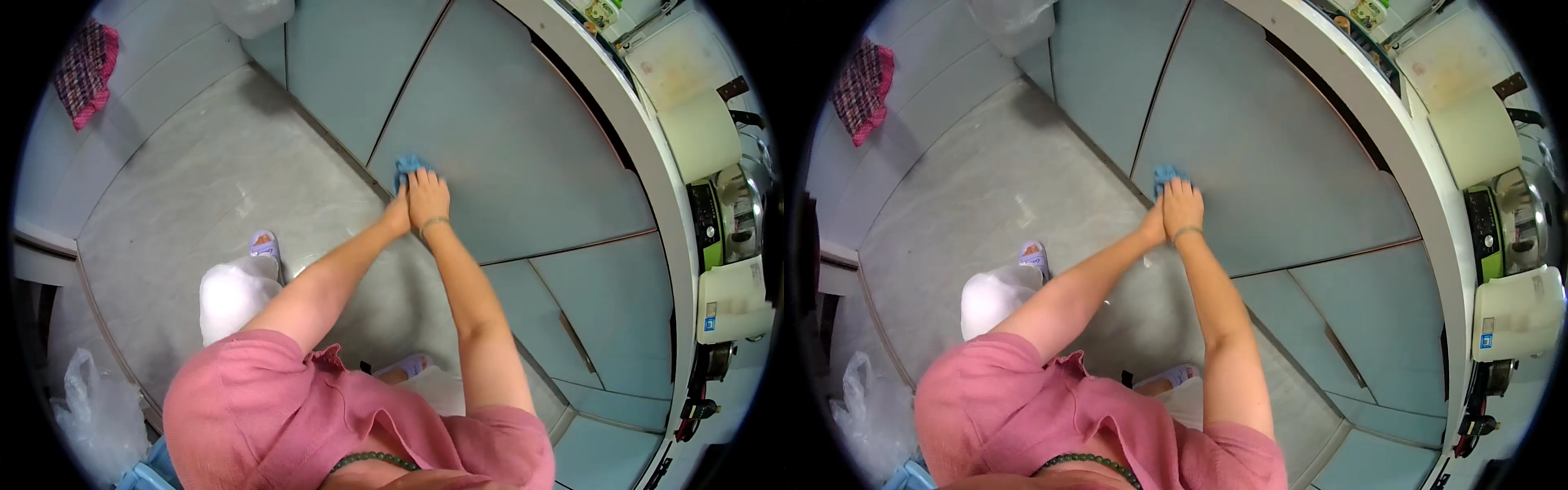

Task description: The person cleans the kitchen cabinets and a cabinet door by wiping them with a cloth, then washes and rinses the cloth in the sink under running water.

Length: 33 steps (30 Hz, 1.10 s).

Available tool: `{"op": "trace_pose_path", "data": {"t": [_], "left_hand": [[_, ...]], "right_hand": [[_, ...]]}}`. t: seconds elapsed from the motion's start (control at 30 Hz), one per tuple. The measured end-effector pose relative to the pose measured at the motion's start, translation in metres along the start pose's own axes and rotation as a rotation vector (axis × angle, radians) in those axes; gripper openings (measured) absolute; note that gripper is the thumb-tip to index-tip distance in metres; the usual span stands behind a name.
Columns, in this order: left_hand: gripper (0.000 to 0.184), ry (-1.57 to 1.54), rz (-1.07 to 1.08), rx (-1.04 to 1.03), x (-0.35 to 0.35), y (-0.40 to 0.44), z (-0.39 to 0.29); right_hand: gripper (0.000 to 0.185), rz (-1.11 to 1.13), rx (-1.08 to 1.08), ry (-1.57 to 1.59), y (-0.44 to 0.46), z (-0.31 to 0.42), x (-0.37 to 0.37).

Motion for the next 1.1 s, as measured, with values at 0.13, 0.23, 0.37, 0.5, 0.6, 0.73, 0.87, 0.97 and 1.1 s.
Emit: {"op": "trace_pose_path", "data": {"t": [0.13,0.23,0.37,0.5,0.6,0.73,0.87,0.97,1.1], "left_hand": [[0.059,0.112,0.194,-0.082,-0.014,-0.033,-0.053],[0.054,0.054,-0.13,-0.269,0.02,-0.022,-0.125],[0.042,0.125,-0.535,-0.667,0.102,0.018,-0.239],[0.038,0.24,-0.644,-0.893,0.144,0.028,-0.311],[0.038,0.279,-0.599,-0.784,0.101,0.013,-0.287],[0.046,0.426,-0.316,-0.664,-0.011,-0.032,-0.193],[0.05,0.534,0.207,-0.497,-0.082,-0.088,-0.115],[0.047,0.429,0.138,-0.471,-0.084,-0.098,-0.128],[0.044,0.353,-0.049,-0.807,-0.054,-0.083,-0.196]], "right_hand": [[0.03,-0.039,-0.227,0.169,-0.054,-0.028,0.021],[0.034,-0.282,-0.128,0.099,-0.048,-0.035,0.101],[0.038,-0.62,-0.111,0.035,-0.012,-0.041,0.217],[0.04,-0.814,-0.08,-0.002,-0.011,-0.052,0.282],[0.042,-0.716,-0.059,-0.058,-0.036,-0.061,0.259],[0.039,-0.416,-0.068,-0.043,-0.111,-0.082,0.148],[0.037,0.075,-0.194,-0.068,-0.187,-0.083,0.043],[0.044,0.05,-0.335,0.12,-0.202,-0.085,0.043],[0.047,-0.219,-0.44,0.215,-0.188,-0.087,0.11]]}}
Point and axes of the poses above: each hand's wrist, its own y-axis towards the middle knuckle, its own x-axis out of the back of the hand, z = x × y, the point moved 5 cm from there along y, towards the middle knuckle, and after that the axes turned 10 degrees about y, right-handed, at the moved point
